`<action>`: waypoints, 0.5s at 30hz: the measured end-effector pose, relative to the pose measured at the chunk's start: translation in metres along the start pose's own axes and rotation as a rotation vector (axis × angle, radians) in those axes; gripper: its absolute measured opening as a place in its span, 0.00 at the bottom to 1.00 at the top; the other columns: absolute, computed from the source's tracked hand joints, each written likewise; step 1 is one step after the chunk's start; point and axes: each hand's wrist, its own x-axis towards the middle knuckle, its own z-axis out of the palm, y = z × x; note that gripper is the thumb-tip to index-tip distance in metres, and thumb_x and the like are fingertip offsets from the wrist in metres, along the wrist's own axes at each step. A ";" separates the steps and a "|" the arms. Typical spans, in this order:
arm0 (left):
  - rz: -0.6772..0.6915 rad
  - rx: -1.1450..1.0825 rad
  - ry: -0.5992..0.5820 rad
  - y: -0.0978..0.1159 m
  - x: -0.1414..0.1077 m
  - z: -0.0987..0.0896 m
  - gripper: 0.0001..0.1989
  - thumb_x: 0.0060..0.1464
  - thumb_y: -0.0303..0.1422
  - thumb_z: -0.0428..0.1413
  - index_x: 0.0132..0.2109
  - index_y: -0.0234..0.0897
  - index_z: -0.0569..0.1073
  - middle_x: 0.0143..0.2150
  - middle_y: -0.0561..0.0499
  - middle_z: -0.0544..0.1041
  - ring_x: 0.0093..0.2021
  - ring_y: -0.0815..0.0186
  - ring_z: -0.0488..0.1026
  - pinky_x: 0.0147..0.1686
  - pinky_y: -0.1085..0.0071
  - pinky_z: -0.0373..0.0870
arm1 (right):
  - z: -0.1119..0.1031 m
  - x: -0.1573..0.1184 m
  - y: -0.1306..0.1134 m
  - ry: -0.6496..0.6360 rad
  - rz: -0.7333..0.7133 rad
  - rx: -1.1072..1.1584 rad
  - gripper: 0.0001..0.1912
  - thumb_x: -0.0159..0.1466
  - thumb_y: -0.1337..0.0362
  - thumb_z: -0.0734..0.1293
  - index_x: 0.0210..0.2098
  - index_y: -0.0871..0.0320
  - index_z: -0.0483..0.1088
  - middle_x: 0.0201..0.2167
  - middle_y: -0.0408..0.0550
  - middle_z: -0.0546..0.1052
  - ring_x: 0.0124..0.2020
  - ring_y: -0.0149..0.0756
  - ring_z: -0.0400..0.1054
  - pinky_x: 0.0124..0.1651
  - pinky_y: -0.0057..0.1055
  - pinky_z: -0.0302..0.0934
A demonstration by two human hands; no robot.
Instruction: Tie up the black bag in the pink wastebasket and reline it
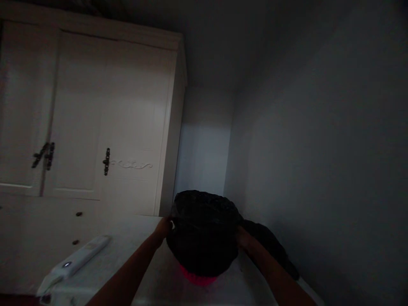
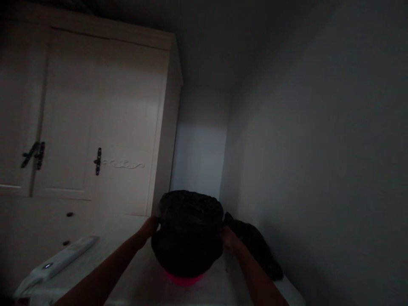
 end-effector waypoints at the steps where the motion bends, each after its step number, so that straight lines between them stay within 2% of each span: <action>1: 0.004 0.015 0.039 0.007 0.003 -0.002 0.14 0.62 0.36 0.59 0.52 0.36 0.78 0.53 0.41 0.79 0.53 0.52 0.76 0.51 0.56 0.76 | -0.008 0.005 -0.008 0.012 -0.003 -0.010 0.12 0.50 0.53 0.73 0.25 0.55 0.79 0.24 0.50 0.82 0.33 0.51 0.78 0.38 0.43 0.72; 3: 0.078 0.057 0.137 0.028 0.005 -0.003 0.14 0.60 0.33 0.57 0.51 0.36 0.79 0.52 0.41 0.80 0.56 0.50 0.75 0.55 0.57 0.73 | -0.021 0.017 -0.033 0.079 -0.032 -0.016 0.17 0.54 0.49 0.71 0.31 0.56 0.80 0.31 0.52 0.84 0.39 0.50 0.78 0.44 0.42 0.72; 4: 0.128 0.069 0.164 0.041 0.002 0.000 0.15 0.60 0.33 0.56 0.53 0.38 0.78 0.54 0.42 0.80 0.58 0.51 0.74 0.58 0.57 0.71 | -0.026 0.022 -0.049 0.153 -0.073 -0.011 0.21 0.56 0.47 0.69 0.34 0.58 0.81 0.35 0.54 0.84 0.42 0.50 0.78 0.48 0.43 0.71; 5: 0.264 0.130 0.197 0.056 -0.003 0.003 0.16 0.60 0.33 0.55 0.54 0.38 0.78 0.55 0.42 0.80 0.58 0.52 0.74 0.59 0.57 0.70 | -0.029 0.026 -0.067 0.258 -0.132 -0.001 0.24 0.57 0.45 0.67 0.38 0.58 0.81 0.38 0.56 0.84 0.44 0.50 0.77 0.51 0.44 0.70; 6: 0.400 0.178 0.153 0.070 -0.010 0.008 0.17 0.60 0.35 0.56 0.54 0.38 0.78 0.56 0.42 0.79 0.58 0.52 0.74 0.61 0.56 0.68 | -0.030 0.028 -0.086 0.325 -0.216 0.005 0.26 0.59 0.43 0.66 0.41 0.58 0.80 0.42 0.56 0.84 0.47 0.49 0.76 0.54 0.45 0.68; 7: 0.489 0.202 0.041 0.083 -0.018 0.015 0.16 0.60 0.37 0.57 0.52 0.38 0.79 0.55 0.42 0.80 0.58 0.52 0.75 0.62 0.57 0.67 | -0.028 0.028 -0.105 0.309 -0.327 -0.009 0.27 0.60 0.43 0.66 0.44 0.58 0.80 0.46 0.56 0.83 0.50 0.48 0.75 0.58 0.44 0.66; 8: 0.531 0.211 -0.105 0.094 -0.028 0.021 0.15 0.57 0.40 0.60 0.48 0.39 0.81 0.52 0.43 0.82 0.56 0.52 0.76 0.63 0.57 0.66 | -0.025 0.027 -0.123 0.212 -0.425 -0.045 0.26 0.61 0.43 0.67 0.45 0.56 0.81 0.48 0.55 0.83 0.52 0.47 0.74 0.61 0.43 0.64; 9: 0.529 0.220 -0.259 0.101 -0.039 0.028 0.14 0.54 0.42 0.64 0.44 0.40 0.82 0.49 0.43 0.83 0.54 0.51 0.77 0.63 0.58 0.66 | -0.020 0.025 -0.138 0.059 -0.481 -0.097 0.24 0.61 0.44 0.68 0.45 0.55 0.81 0.48 0.53 0.83 0.52 0.46 0.74 0.61 0.42 0.63; 11: 0.463 0.286 -0.472 0.107 -0.057 0.039 0.13 0.47 0.46 0.69 0.35 0.43 0.83 0.40 0.45 0.84 0.49 0.48 0.79 0.61 0.56 0.66 | -0.007 0.020 -0.158 -0.305 -0.493 -0.264 0.20 0.61 0.45 0.70 0.40 0.53 0.83 0.43 0.49 0.85 0.47 0.44 0.76 0.57 0.39 0.65; 13: 0.415 0.405 -0.558 0.103 -0.070 0.046 0.15 0.44 0.49 0.70 0.27 0.44 0.81 0.30 0.44 0.82 0.44 0.45 0.80 0.59 0.52 0.65 | 0.006 0.017 -0.163 -0.593 -0.418 -0.475 0.17 0.59 0.46 0.73 0.31 0.53 0.83 0.32 0.46 0.84 0.35 0.41 0.75 0.47 0.36 0.67; 14: 0.406 0.464 -0.566 0.099 -0.074 0.048 0.17 0.44 0.51 0.70 0.24 0.44 0.79 0.27 0.44 0.80 0.43 0.43 0.79 0.59 0.50 0.64 | 0.012 0.016 -0.162 -0.666 -0.375 -0.561 0.16 0.56 0.47 0.74 0.25 0.53 0.82 0.25 0.45 0.82 0.28 0.39 0.73 0.42 0.34 0.66; 15: 0.404 0.507 -0.559 0.095 -0.075 0.050 0.19 0.43 0.52 0.70 0.22 0.44 0.78 0.25 0.43 0.78 0.44 0.42 0.79 0.59 0.49 0.63 | 0.017 0.017 -0.159 -0.683 -0.349 -0.610 0.17 0.54 0.48 0.76 0.21 0.54 0.79 0.19 0.43 0.79 0.23 0.36 0.69 0.38 0.33 0.65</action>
